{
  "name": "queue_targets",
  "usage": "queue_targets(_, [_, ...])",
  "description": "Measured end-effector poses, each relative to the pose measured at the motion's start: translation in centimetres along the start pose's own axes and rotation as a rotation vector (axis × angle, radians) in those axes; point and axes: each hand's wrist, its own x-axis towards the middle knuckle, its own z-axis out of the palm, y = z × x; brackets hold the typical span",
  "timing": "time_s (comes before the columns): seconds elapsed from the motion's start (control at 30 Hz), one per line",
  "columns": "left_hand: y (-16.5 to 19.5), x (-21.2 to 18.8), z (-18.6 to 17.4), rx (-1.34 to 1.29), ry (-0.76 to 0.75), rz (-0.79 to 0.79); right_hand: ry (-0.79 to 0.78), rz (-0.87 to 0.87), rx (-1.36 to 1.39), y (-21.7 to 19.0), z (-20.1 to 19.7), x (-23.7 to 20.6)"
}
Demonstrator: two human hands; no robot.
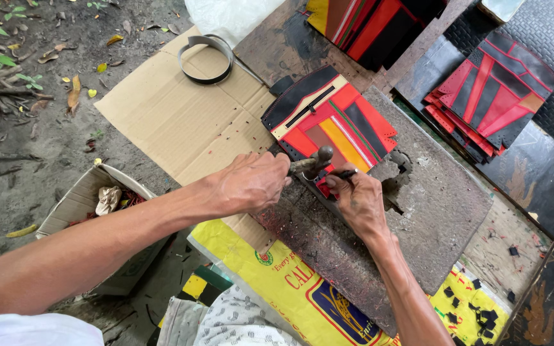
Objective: The person holds a small punch against the edge of a colorful layered leather piece resting on a board and repeatedly strikes it with a hammer, working along the edge hole by hole. They reposition the leather piece and continue punching along its border, with stacks of similar finished pieces nearby.
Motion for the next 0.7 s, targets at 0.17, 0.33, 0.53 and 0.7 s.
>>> queue_targets(0.17, [0.5,-0.3,-1.3,-0.041,0.011,0.026,0.016,-0.003,-0.141,-0.6,0.2,-0.1])
queue_targets(0.33, [2.3,-0.3,-4.4,-0.145,0.074,0.024,0.062,-0.063,-0.121,-0.4,0.7,0.3])
queue_targets(0.53, [4.5,-0.5,-5.2,-0.215,0.360,0.321,0.111,-0.201,-0.203,-0.4,1.0,0.1])
queue_targets(0.7, [4.6,-1.1,-5.4,-0.161,0.210,0.183,0.086,-0.130,-0.223,-0.5,1.1,0.2])
